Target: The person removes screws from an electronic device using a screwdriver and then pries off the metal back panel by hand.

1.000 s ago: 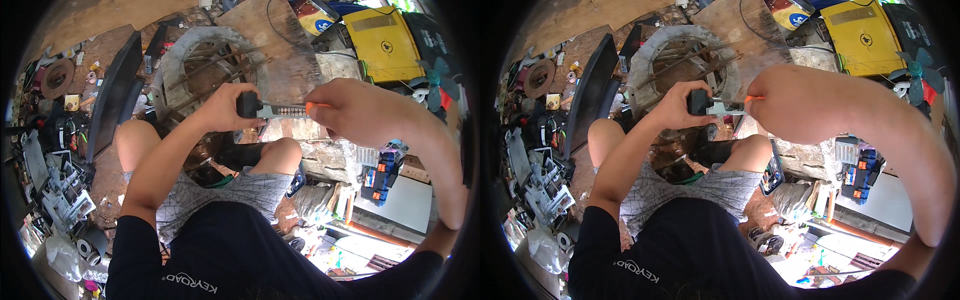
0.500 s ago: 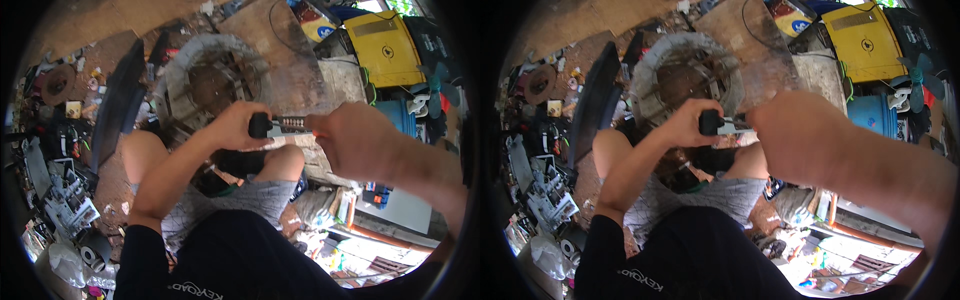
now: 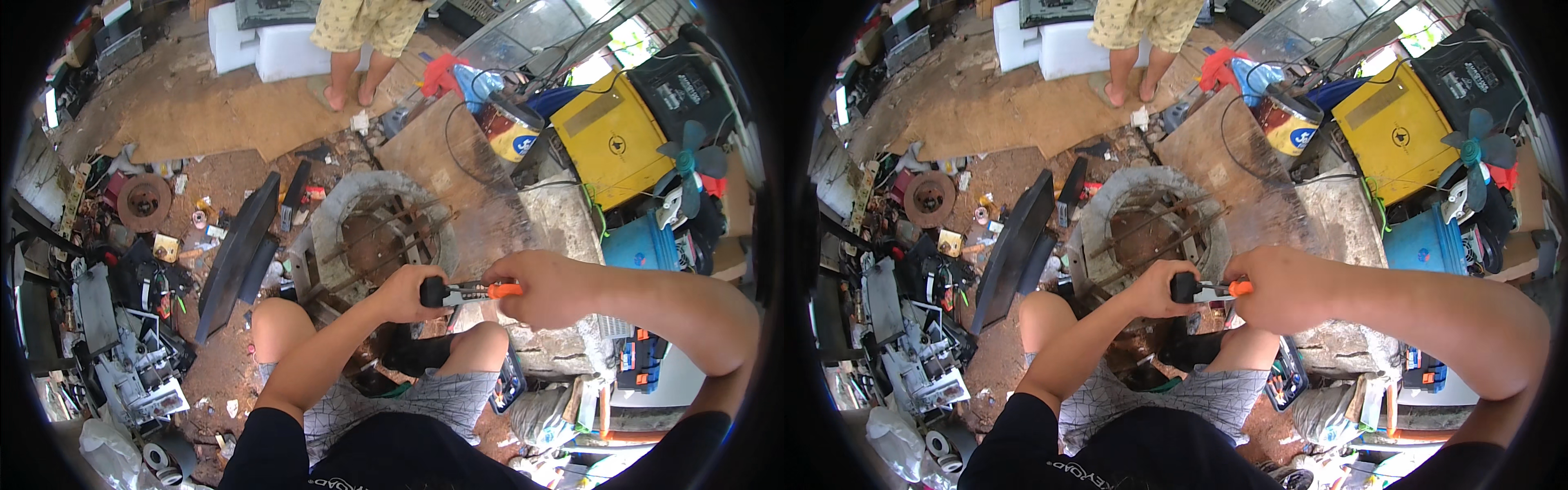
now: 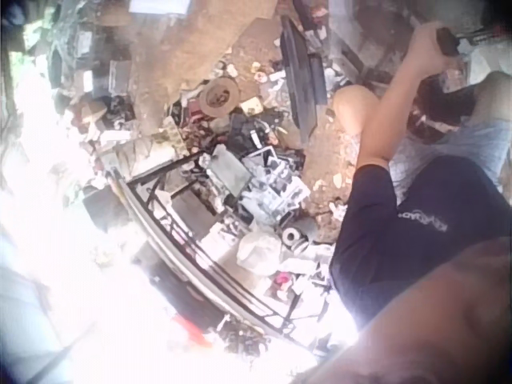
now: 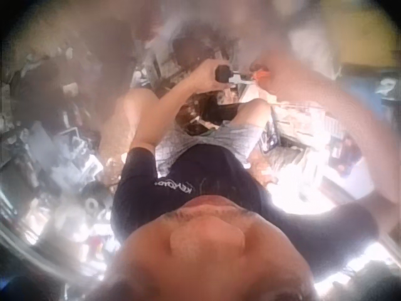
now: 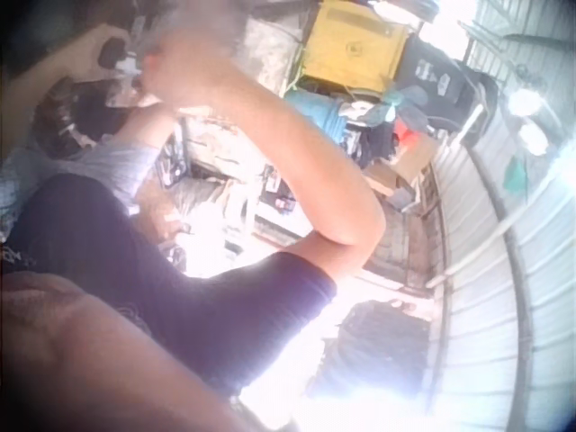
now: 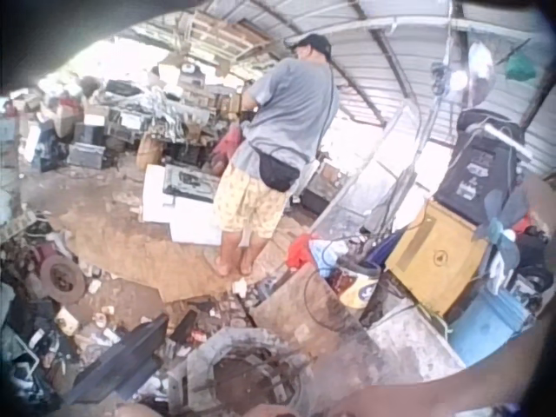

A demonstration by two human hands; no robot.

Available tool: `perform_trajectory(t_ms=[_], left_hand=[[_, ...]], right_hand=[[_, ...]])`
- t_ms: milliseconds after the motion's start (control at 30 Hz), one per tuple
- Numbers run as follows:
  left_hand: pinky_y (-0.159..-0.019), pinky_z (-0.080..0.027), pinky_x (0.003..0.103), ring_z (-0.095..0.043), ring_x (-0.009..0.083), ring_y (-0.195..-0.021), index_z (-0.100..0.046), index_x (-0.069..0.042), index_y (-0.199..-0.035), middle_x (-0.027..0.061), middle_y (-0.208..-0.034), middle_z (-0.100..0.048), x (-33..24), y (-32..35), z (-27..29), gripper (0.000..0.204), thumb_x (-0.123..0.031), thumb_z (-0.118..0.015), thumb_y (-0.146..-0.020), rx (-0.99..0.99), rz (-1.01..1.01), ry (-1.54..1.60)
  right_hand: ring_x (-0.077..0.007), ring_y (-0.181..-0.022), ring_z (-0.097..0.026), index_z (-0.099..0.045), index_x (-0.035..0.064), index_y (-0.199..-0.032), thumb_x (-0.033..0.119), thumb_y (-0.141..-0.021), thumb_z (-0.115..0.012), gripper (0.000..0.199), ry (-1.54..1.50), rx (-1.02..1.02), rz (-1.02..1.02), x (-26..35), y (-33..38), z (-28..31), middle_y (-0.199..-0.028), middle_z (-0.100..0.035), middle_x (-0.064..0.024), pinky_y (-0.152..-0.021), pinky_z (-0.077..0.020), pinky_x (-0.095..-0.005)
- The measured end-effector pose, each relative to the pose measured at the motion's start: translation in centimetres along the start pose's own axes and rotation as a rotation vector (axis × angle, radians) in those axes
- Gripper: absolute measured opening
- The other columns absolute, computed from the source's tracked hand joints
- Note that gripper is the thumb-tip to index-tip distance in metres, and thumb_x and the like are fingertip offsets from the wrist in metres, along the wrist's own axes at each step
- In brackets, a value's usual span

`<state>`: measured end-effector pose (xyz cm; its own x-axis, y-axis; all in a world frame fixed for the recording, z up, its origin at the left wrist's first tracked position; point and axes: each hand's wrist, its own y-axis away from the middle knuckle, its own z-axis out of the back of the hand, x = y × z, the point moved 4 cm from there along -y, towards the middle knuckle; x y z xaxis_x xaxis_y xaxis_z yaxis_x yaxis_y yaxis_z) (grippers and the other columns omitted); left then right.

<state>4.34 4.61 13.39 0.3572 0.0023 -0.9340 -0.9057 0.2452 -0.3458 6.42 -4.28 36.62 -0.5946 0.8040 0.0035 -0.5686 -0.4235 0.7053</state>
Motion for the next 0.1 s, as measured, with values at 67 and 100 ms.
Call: perform_trajectory(t_ms=[67,100], left_hand=[[-0.073,-0.048,0.032,-0.057,0.02,-0.075,-0.062,-0.006,-0.095,0.0076,-0.081,-0.062,0.02,0.02,0.15,0.038,-0.017,-0.086,-0.068,0.009,0.02,0.016],[-0.074,-0.048,0.032,-0.058,0.0206,-0.076,-0.062,-0.006,-0.095,0.0073,-0.081,-0.062,0.13,-0.04,0.24,0.037,-0.017,-0.086,-0.068,0.017,0.017,0.026]], right_hand=[[-0.0299,-0.093,-0.069,-0.07,0.0051,-0.108,0.031,-0.088,-0.062,0.034,-0.279,0.229,-0.321,-0.17,-0.46,0.2,-0.102,-0.07,-0.0215,-0.08,-0.0524,-0.0446],[-0.0268,-0.097,-0.07,-0.07,0.0073,-0.113,0.037,-0.088,-0.062,0.039,-0.263,0.306,-0.371,0.1,-0.49,0.65,-0.105,-0.072,-0.0202,-0.086,-0.0537,-0.0392]])
